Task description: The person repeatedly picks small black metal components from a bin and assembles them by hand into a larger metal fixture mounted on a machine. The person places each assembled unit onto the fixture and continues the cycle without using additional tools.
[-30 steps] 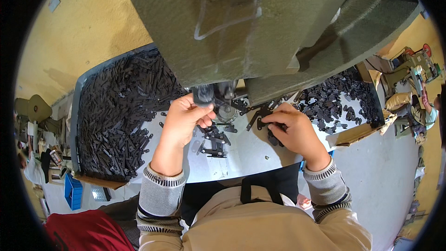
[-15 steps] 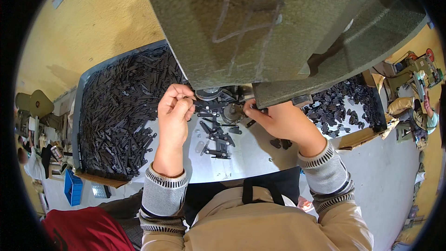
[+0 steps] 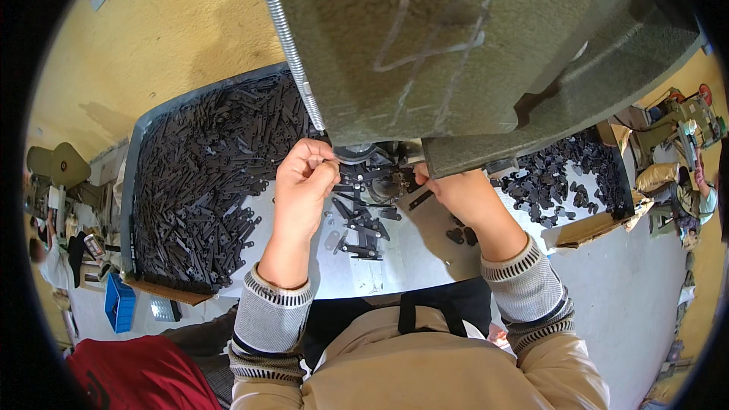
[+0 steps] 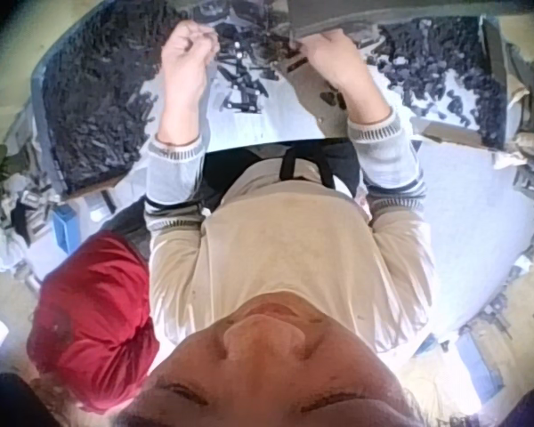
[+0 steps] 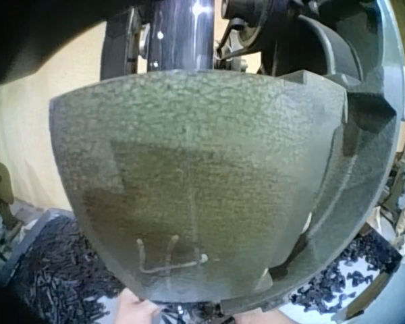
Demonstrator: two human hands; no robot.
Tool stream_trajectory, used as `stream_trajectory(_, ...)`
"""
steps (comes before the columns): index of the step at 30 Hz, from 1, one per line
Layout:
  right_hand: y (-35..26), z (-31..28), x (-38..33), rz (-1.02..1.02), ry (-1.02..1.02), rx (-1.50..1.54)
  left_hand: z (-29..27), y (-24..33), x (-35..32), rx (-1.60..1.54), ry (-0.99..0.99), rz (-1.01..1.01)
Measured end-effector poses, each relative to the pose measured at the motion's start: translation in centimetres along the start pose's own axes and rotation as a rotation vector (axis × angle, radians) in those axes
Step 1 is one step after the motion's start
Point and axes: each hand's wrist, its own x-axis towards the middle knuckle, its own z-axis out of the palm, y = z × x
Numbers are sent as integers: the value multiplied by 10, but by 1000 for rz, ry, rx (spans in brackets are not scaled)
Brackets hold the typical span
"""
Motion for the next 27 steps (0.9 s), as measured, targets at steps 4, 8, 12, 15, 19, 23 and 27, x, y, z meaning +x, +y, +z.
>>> stream_trajectory(4, 1, -7, -15, 572, -36, 661, -4, 4, 1, 113, -25, -117)
stream_trajectory(8, -8, -2, -23, 533, 16, 695, -8, 8, 0, 163, -23, -189)
stream_trajectory(12, -12, -5, -26, 583, 7, 782, -9, 7, 2, 149, -29, -219)
stream_trajectory(15, -6, -7, -27, 567, 19, 878, -14, 7, 4, 255, -84, -254)
stream_trajectory(19, 4, -4, -28, 508, 56, 812, -32, 14, 0, 560, -5, 13)
stream_trajectory(23, 4, -10, -32, 419, -27, 920, -63, 29, -2, 774, -94, -45)
stream_trajectory(27, -4, -9, -34, 412, -21, 937, -74, 33, -8, 1165, -229, -75)
